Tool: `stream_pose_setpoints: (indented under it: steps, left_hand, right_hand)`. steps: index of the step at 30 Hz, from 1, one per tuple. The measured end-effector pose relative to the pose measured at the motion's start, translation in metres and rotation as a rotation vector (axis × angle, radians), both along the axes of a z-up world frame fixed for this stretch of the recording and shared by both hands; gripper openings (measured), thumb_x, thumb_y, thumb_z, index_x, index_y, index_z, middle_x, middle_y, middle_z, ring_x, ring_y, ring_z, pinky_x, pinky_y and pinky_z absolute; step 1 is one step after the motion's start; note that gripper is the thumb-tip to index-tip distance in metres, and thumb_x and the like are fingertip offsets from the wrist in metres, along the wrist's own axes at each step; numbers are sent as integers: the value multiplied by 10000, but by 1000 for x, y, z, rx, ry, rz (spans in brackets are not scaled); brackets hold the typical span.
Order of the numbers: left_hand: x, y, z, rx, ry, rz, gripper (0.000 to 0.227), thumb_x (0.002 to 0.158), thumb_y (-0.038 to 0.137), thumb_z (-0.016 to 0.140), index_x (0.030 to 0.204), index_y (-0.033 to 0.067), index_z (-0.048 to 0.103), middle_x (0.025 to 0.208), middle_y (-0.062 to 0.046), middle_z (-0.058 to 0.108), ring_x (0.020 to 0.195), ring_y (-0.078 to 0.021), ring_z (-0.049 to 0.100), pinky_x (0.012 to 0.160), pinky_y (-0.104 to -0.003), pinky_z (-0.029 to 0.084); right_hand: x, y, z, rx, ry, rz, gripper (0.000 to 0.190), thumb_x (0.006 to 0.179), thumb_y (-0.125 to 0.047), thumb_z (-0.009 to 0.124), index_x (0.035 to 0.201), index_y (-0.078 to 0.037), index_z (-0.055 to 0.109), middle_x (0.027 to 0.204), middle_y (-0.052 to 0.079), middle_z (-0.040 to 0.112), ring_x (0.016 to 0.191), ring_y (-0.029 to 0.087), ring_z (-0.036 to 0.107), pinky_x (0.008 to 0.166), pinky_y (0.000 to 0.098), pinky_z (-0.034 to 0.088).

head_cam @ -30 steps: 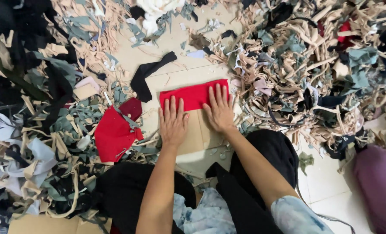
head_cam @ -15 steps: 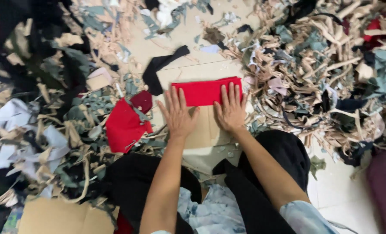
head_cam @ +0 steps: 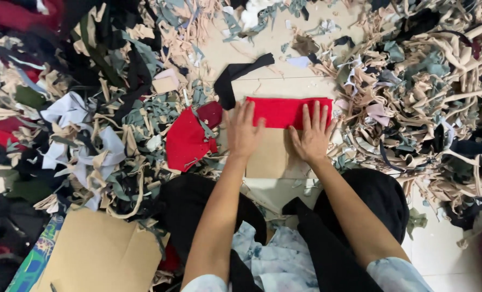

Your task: The person sits on the floor and bundles a stack of black fabric scraps inside a cardboard box, then ties the box with a dark strap. After securing the bundle, the person places several red and maroon fabric pieces on top of another cardboard sheet and folds them.

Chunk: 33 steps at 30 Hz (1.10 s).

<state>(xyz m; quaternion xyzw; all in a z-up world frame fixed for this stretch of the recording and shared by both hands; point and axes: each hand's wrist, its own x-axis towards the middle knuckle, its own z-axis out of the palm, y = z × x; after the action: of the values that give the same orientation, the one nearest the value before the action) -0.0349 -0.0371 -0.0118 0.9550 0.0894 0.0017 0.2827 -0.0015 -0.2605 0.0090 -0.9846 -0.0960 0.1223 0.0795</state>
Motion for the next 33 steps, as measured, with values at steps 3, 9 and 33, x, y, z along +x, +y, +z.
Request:
stream_pose_setpoints:
  steps: [3,9,33]
  left_hand:
    - [-6,51,19,181,-407,141,406,781,353,755,1184,308,728,1099,22,642,971,-244,608,860,-443,484]
    - [-48,147,51,374,-330,543,181,797,273,773,950,325,691,938,69,600,842,-260,630,659,-461,516]
    - [-62,158,122,-443,244,12,270,822,254,863,1057,177,752,998,-152,750,1078,-384,688,888,-471,524]
  right_hand:
    - [-8,33,5,48,-111,48,745,998,-508,549,1635,-218,296,1711,142,156,1566,394,81,1193,693,92]
    - [-19,135,-3,434,-351,370,406,934,-299,690,1320,-181,644,1471,65,525,1376,324,464,1133,551,305]
    - [23,131,131,713,52,627,152,989,-330,676,974,-209,586,827,4,722,880,217,729,1094,562,363]
